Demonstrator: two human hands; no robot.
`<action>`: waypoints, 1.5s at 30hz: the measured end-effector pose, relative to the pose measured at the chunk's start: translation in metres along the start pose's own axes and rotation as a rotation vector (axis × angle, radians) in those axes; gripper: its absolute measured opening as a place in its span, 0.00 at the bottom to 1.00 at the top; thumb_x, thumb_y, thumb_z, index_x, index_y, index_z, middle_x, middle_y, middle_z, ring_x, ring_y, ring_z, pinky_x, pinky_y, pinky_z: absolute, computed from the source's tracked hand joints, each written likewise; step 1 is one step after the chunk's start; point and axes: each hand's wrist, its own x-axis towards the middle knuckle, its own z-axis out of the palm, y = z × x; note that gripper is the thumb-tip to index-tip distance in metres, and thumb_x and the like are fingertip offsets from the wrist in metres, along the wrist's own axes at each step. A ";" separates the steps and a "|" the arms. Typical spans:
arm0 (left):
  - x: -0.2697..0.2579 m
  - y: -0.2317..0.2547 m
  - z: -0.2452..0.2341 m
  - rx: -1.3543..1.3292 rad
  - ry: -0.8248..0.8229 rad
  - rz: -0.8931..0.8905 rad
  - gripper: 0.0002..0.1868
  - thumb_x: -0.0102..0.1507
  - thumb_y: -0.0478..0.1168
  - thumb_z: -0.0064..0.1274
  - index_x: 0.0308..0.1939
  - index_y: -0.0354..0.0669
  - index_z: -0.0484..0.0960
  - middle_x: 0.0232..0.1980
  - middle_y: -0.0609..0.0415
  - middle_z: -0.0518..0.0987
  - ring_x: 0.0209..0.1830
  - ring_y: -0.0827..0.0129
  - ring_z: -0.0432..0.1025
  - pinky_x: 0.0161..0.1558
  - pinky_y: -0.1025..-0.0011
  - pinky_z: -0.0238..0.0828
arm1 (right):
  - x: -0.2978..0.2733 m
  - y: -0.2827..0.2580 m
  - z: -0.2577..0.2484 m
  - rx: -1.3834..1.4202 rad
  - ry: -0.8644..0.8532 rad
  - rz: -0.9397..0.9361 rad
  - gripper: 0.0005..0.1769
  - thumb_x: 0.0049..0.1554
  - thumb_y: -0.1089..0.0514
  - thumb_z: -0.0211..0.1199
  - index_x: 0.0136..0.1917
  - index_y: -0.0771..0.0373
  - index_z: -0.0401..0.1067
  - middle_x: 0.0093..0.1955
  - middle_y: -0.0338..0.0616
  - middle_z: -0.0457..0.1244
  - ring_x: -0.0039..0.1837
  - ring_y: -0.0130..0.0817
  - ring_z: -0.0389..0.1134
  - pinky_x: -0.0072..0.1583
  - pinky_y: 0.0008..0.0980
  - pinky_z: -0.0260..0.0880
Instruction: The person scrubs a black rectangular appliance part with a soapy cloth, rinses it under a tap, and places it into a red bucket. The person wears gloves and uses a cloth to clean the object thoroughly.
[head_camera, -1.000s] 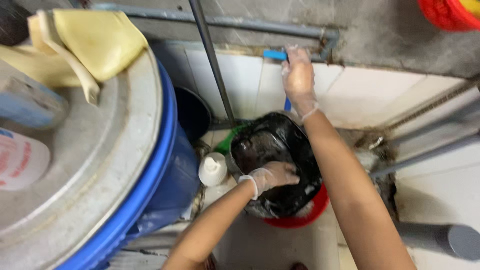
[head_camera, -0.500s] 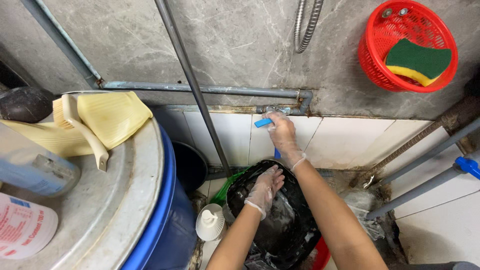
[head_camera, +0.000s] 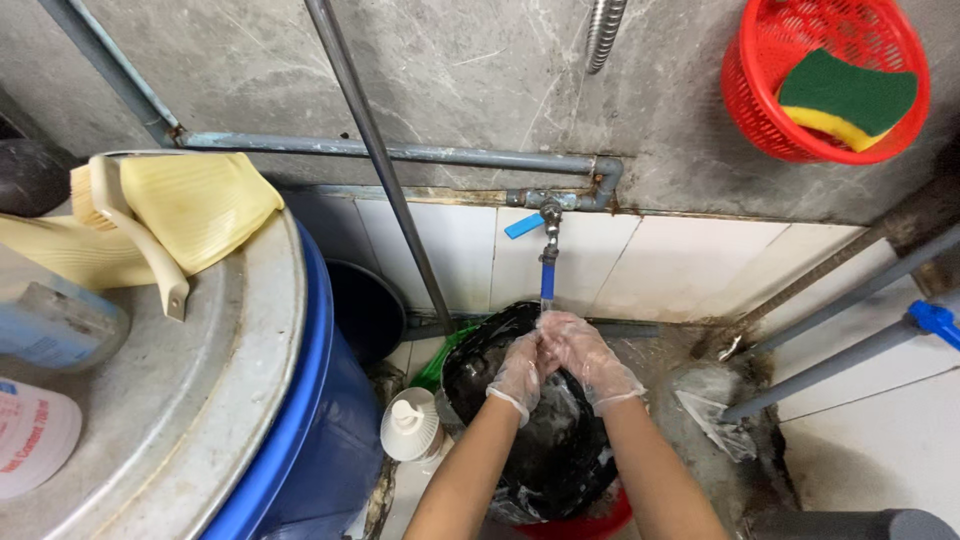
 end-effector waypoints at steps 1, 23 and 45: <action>-0.002 0.003 -0.002 0.011 -0.002 0.001 0.12 0.70 0.47 0.44 0.46 0.47 0.81 0.43 0.56 0.84 0.42 0.66 0.79 0.49 0.63 0.76 | 0.009 0.012 -0.011 0.211 -0.042 0.006 0.10 0.62 0.68 0.54 0.58 0.69 0.68 0.50 0.48 0.66 0.49 0.34 0.72 0.51 0.29 0.78; -0.019 -0.019 0.013 0.543 0.044 0.208 0.13 0.63 0.34 0.65 0.48 0.33 0.82 0.48 0.53 0.82 0.46 0.66 0.77 0.47 0.71 0.74 | -0.006 0.027 0.015 -1.315 0.179 -0.565 0.15 0.59 0.45 0.58 0.46 0.58 0.73 0.44 0.50 0.68 0.48 0.49 0.69 0.53 0.44 0.70; -0.053 -0.014 -0.044 0.824 -0.216 -0.387 0.26 0.65 0.57 0.63 0.55 0.41 0.81 0.54 0.43 0.79 0.50 0.61 0.74 0.48 0.64 0.74 | -0.009 0.037 0.012 -1.982 0.001 -0.671 0.09 0.60 0.57 0.55 0.50 0.58 0.74 0.53 0.51 0.68 0.55 0.51 0.72 0.53 0.46 0.76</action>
